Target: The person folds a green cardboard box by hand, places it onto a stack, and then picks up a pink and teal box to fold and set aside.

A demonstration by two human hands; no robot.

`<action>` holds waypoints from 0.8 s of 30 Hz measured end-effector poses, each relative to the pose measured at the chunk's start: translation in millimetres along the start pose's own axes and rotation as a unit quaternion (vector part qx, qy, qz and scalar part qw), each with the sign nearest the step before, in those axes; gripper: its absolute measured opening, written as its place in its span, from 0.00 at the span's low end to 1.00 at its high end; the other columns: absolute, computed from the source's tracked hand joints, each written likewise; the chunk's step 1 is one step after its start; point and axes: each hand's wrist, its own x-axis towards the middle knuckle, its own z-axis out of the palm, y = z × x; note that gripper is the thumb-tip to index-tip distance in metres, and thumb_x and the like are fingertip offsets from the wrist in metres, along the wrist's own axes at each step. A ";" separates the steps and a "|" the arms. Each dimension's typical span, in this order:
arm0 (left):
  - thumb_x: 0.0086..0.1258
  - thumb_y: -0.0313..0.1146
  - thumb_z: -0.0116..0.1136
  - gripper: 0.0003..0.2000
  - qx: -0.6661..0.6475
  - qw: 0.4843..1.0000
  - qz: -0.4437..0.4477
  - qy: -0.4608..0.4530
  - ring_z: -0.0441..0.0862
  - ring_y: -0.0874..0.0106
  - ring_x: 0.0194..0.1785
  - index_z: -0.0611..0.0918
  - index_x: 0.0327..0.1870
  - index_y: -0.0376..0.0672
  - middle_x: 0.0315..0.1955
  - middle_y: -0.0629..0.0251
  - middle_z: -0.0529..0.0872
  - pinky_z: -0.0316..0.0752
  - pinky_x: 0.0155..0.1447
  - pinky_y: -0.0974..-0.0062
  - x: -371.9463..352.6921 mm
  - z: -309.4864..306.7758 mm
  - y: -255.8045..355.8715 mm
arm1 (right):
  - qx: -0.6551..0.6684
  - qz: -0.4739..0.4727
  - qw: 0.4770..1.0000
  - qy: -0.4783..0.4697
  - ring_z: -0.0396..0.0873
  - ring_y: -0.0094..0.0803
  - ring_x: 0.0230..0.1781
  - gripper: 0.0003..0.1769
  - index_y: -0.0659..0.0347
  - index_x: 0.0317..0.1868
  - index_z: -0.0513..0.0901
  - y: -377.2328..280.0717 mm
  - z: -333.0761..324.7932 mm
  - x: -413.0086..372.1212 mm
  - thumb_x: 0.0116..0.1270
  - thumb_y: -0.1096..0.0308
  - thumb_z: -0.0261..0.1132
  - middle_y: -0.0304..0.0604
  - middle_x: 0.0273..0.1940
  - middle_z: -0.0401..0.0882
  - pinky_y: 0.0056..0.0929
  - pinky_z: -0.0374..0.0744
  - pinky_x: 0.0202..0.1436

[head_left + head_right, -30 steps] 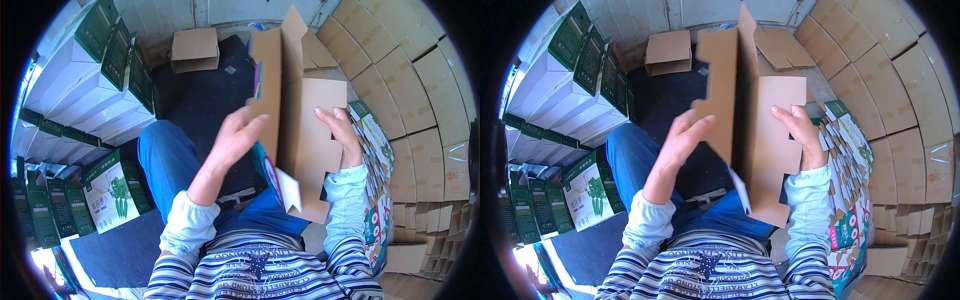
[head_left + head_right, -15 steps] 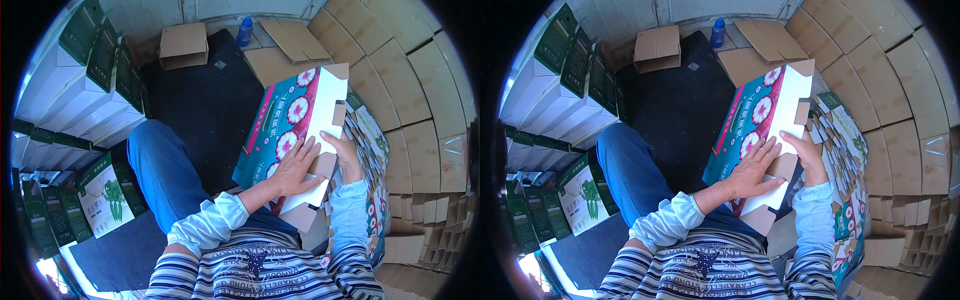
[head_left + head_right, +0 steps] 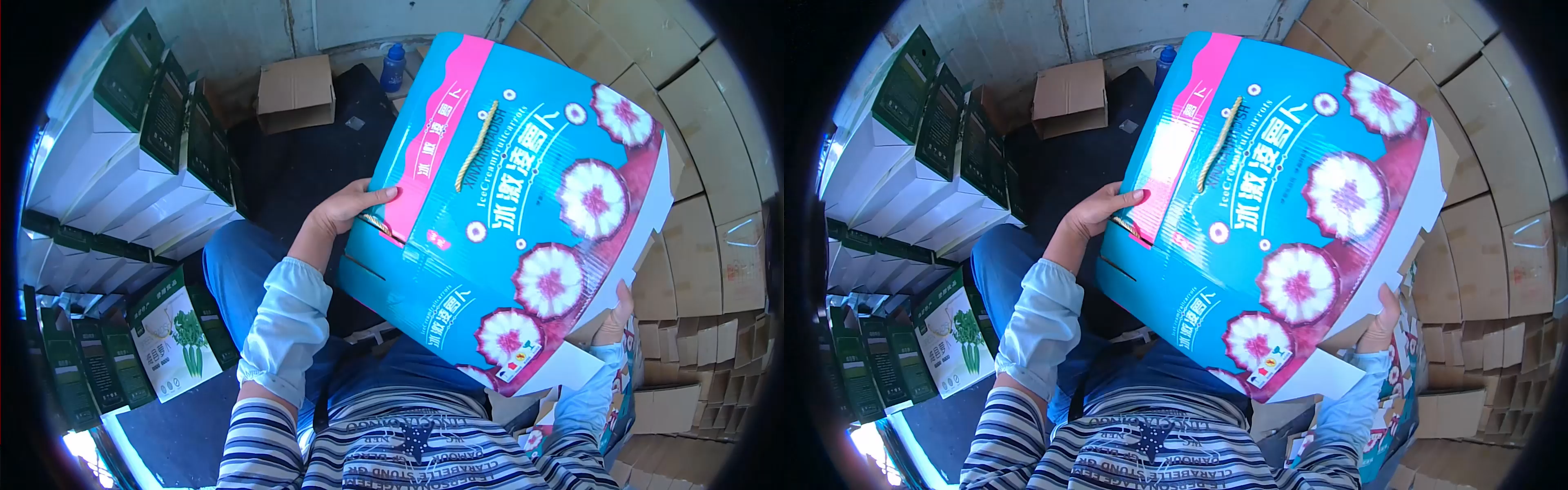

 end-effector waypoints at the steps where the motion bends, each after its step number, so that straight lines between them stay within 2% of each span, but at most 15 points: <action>1: 0.59 0.44 0.67 0.31 -0.012 1.000 0.003 -0.008 0.84 0.66 0.45 0.73 0.56 0.29 0.45 0.49 0.83 0.78 0.52 0.69 -0.8 3.6 2.8 | -0.033 -0.008 0.999 0.013 0.78 0.39 0.49 0.25 0.67 0.60 0.69 -0.5 -15.1 0.9 0.64 0.68 0.58 0.48 0.51 0.77 0.37 0.75 0.56; 3: 0.59 0.40 0.67 0.26 -0.013 1.000 0.027 0.007 0.85 0.69 0.41 0.76 0.53 0.31 0.42 0.52 0.84 0.79 0.49 0.71 -8.9 15.5 14.8 | -0.098 -0.026 0.994 0.039 0.78 0.39 0.49 0.24 0.67 0.60 0.68 -4.0 -64.0 10.5 0.65 0.68 0.58 0.48 0.51 0.77 0.38 0.75 0.57; 7: 0.61 0.35 0.66 0.16 0.012 0.997 0.072 0.040 0.85 0.73 0.36 0.81 0.46 0.34 0.38 0.57 0.86 0.80 0.46 0.75 -22.2 40.5 29.8 | -0.096 -0.022 0.994 0.050 0.76 0.37 0.53 0.26 0.65 0.62 0.67 -5.5 -68.9 8.0 0.64 0.73 0.60 0.44 0.53 0.75 0.36 0.74 0.57; 12: 0.62 0.35 0.65 0.16 0.050 0.993 0.078 0.070 0.84 0.73 0.37 0.81 0.47 0.35 0.38 0.58 0.86 0.79 0.47 0.76 -31.6 59.9 30.0 | -0.099 -0.017 0.993 0.068 0.75 0.36 0.53 0.26 0.63 0.63 0.67 -7.3 -83.3 8.9 0.64 0.73 0.60 0.43 0.53 0.75 0.35 0.75 0.56; 15: 0.67 0.44 0.59 0.22 0.103 0.990 0.078 0.060 0.84 0.69 0.44 0.78 0.52 0.32 0.43 0.52 0.84 0.79 0.49 0.71 -38.0 62.7 29.2 | -0.103 -0.012 0.991 0.080 0.76 0.36 0.52 0.26 0.63 0.62 0.67 -8.8 -77.0 9.2 0.64 0.73 0.60 0.42 0.52 0.76 0.35 0.75 0.56; 18: 0.71 0.53 0.49 0.28 -0.055 0.997 0.046 0.030 0.81 0.66 0.50 0.74 0.56 0.32 0.50 0.48 0.80 0.77 0.53 0.71 -41.3 60.5 31.7 | -0.097 -0.018 0.991 0.090 0.77 0.36 0.52 0.25 0.63 0.62 0.67 -8.3 -87.7 12.5 0.64 0.73 0.60 0.42 0.53 0.76 0.35 0.76 0.55; 21: 0.73 0.56 0.40 0.32 -0.099 0.994 0.019 0.053 0.79 0.65 0.54 0.71 0.60 0.31 0.54 0.47 0.77 0.76 0.57 0.72 -41.2 57.9 33.3 | -0.092 -0.027 0.991 0.094 0.76 0.35 0.53 0.25 0.62 0.62 0.67 -5.6 -82.0 11.9 0.65 0.73 0.60 0.42 0.54 0.75 0.35 0.76 0.55; 24: 0.74 0.53 0.40 0.29 -0.141 0.990 0.010 0.010 0.77 0.66 0.56 0.70 0.61 0.33 0.56 0.50 0.76 0.73 0.60 0.71 -37.3 53.7 31.0 | -0.107 -0.021 0.990 0.090 0.75 0.35 0.54 0.25 0.63 0.62 0.68 -5.4 -81.3 12.7 0.64 0.74 0.61 0.42 0.54 0.75 0.34 0.75 0.57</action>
